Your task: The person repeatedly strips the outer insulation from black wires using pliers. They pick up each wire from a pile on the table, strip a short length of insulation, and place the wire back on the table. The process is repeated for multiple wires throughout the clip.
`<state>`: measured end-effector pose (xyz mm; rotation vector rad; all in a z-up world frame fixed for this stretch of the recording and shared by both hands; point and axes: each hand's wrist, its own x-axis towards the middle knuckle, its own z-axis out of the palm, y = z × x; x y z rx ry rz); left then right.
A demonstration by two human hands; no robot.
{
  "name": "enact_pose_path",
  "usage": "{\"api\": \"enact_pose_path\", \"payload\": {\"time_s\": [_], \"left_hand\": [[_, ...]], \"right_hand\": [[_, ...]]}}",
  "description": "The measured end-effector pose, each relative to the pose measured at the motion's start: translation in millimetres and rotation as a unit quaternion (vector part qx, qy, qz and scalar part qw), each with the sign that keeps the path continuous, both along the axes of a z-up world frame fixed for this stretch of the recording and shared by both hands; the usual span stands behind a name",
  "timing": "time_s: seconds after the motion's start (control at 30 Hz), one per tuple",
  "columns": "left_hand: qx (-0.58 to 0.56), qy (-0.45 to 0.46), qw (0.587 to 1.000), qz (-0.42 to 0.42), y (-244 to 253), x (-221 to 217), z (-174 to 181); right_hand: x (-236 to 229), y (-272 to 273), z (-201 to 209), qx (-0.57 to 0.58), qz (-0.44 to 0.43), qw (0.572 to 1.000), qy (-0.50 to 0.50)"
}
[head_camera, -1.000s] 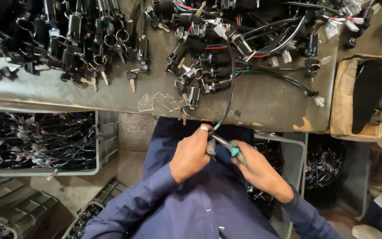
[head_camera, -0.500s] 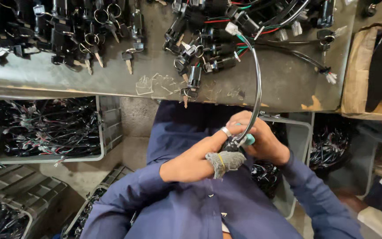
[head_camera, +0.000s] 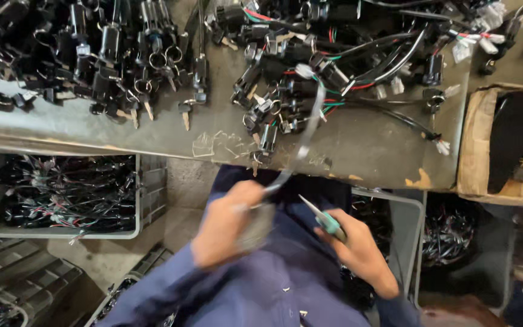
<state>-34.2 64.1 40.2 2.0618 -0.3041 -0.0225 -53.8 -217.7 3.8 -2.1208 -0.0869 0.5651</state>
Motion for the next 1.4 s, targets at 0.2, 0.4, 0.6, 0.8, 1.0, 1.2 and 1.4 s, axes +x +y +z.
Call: {"api": "enact_pose_path", "payload": {"time_s": [0.2,0.4,0.6,0.8,1.0,1.2,1.4], "left_hand": [[-0.039,-0.005,0.982,0.185,113.0,44.1,34.0],[0.159,-0.310,0.933,0.095,44.9,134.1,23.7],[0.281,-0.419,0.846,-0.171,-67.3,212.4,-5.6],[-0.159,-0.150,0.970,-0.109,-60.5,190.3,4.0],[-0.431,0.329,0.830,-0.130,-82.0,52.1,-36.6],[-0.443,0.282,0.846,-0.093,-91.3,25.3,-98.5],[-0.258,0.054,0.932,-0.249,-74.1,16.0,-44.2]], "right_hand": [[60.1,-13.7,34.7,-0.111,0.001,0.938,-0.329],[84.0,-19.1,13.1,-0.336,0.083,0.851,-0.395],[72.6,-30.2,-2.7,-0.290,0.005,0.872,-0.395],[104.9,6.3,25.1,0.276,-0.252,0.903,-0.212],[158.2,-30.9,57.4,0.786,-0.132,0.590,0.126],[127.3,11.0,80.6,0.813,0.130,0.566,-0.046],[45.9,7.2,89.0,0.674,-0.012,0.736,-0.067]]}}
